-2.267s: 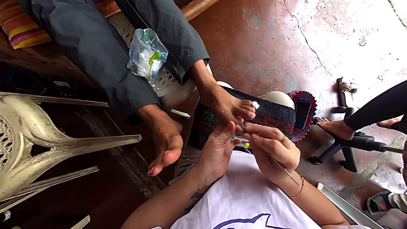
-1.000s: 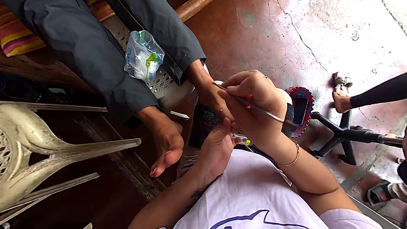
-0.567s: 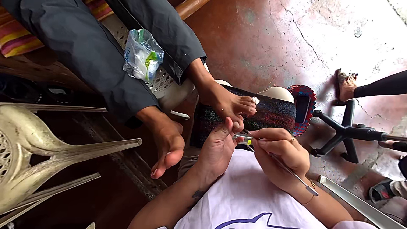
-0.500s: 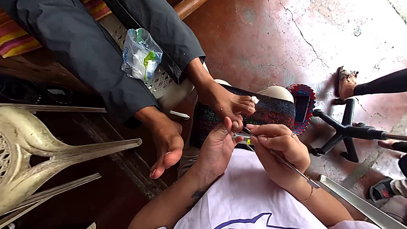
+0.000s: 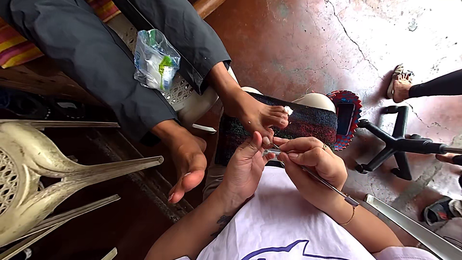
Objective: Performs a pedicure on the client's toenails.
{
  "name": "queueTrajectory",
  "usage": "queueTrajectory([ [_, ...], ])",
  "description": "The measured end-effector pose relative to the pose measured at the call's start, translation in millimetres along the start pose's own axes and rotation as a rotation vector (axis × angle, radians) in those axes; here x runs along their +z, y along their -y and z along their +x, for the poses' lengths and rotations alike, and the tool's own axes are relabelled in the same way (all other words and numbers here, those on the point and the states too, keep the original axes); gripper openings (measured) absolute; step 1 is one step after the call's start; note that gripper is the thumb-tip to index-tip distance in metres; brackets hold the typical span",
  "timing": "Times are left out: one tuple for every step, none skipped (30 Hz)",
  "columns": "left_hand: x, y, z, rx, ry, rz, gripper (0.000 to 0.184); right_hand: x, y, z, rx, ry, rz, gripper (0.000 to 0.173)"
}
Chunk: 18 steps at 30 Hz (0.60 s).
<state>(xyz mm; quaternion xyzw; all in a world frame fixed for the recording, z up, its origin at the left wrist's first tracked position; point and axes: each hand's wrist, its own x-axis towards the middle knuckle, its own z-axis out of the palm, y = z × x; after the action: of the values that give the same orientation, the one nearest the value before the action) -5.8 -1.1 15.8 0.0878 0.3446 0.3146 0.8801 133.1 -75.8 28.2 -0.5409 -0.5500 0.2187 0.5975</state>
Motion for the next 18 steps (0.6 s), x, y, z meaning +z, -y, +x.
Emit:
queueTrajectory([
  [0.0,0.1,0.0,-0.001,-0.001,-0.003,0.021,0.3,-0.2,-0.3,0.003,-0.004,-0.006,0.014],
  [0.3,0.3,0.0,-0.002,-0.002,-0.006,0.021,0.6,-0.5,-0.3,0.003,-0.008,-0.010,0.014],
  [0.4,0.5,0.2,-0.002,0.000,-0.006,0.021,1.0,-1.1,-0.5,0.004,-0.015,-0.009,0.014],
  [0.4,0.7,0.4,0.000,0.003,-0.006,0.022,1.3,-1.9,-0.9,0.005,-0.021,-0.004,0.014],
  [0.3,1.0,0.4,0.002,0.006,-0.009,0.022,1.6,-2.8,-1.6,0.006,-0.025,0.001,0.014],
  [0.1,1.2,0.5,0.004,0.005,-0.014,0.021,1.8,-3.4,-2.2,0.007,-0.028,0.006,0.014],
  [-0.1,1.4,0.4,0.007,0.007,-0.019,0.021,2.0,-3.7,-2.8,0.011,-0.029,0.009,0.014],
  [-0.4,1.5,0.3,0.007,0.007,-0.020,0.021,2.4,-3.7,-3.4,0.015,-0.031,0.010,0.014],
  [-0.5,1.6,0.1,0.007,0.006,-0.020,0.020,2.7,-3.9,-4.0,0.018,-0.035,0.011,0.014],
  [-0.2,1.6,0.0,0.007,0.000,-0.022,0.020,2.9,-4.0,-4.4,0.019,-0.037,0.012,0.014],
  [0.0,1.6,0.0,0.009,-0.004,-0.023,0.020,3.3,-4.1,-4.7,0.019,-0.042,0.012,0.014],
  [-0.4,1.7,0.0,0.011,0.000,-0.023,0.020,3.8,-4.4,-5.0,0.018,-0.047,0.012,0.013],
  [-1.1,1.9,0.0,0.012,0.007,-0.020,0.020,4.2,-4.7,-5.1,0.017,-0.050,0.014,0.013],
  [-1.5,2.0,0.0,0.013,0.008,-0.019,0.020,4.6,-5.2,-4.9,0.015,-0.052,0.018,0.013],
  [-1.6,2.1,-0.2,0.013,0.004,-0.018,0.019,4.9,-5.6,-4.7,0.014,-0.052,0.024,0.013],
  [-1.9,2.3,-0.3,0.014,0.001,-0.015,0.018,4.8,-5.5,-4.4,0.013,-0.051,0.024,0.014],
  [-2.2,2.6,-0.3,0.017,-0.003,-0.010,0.018,4.2,-4.9,-4.2,0.012,-0.047,0.019,0.014],
  [-2.1,2.8,-0.4,0.023,-0.007,-0.003,0.019,3.1,-3.7,-4.1,0.015,-0.040,0.012,0.014],
])
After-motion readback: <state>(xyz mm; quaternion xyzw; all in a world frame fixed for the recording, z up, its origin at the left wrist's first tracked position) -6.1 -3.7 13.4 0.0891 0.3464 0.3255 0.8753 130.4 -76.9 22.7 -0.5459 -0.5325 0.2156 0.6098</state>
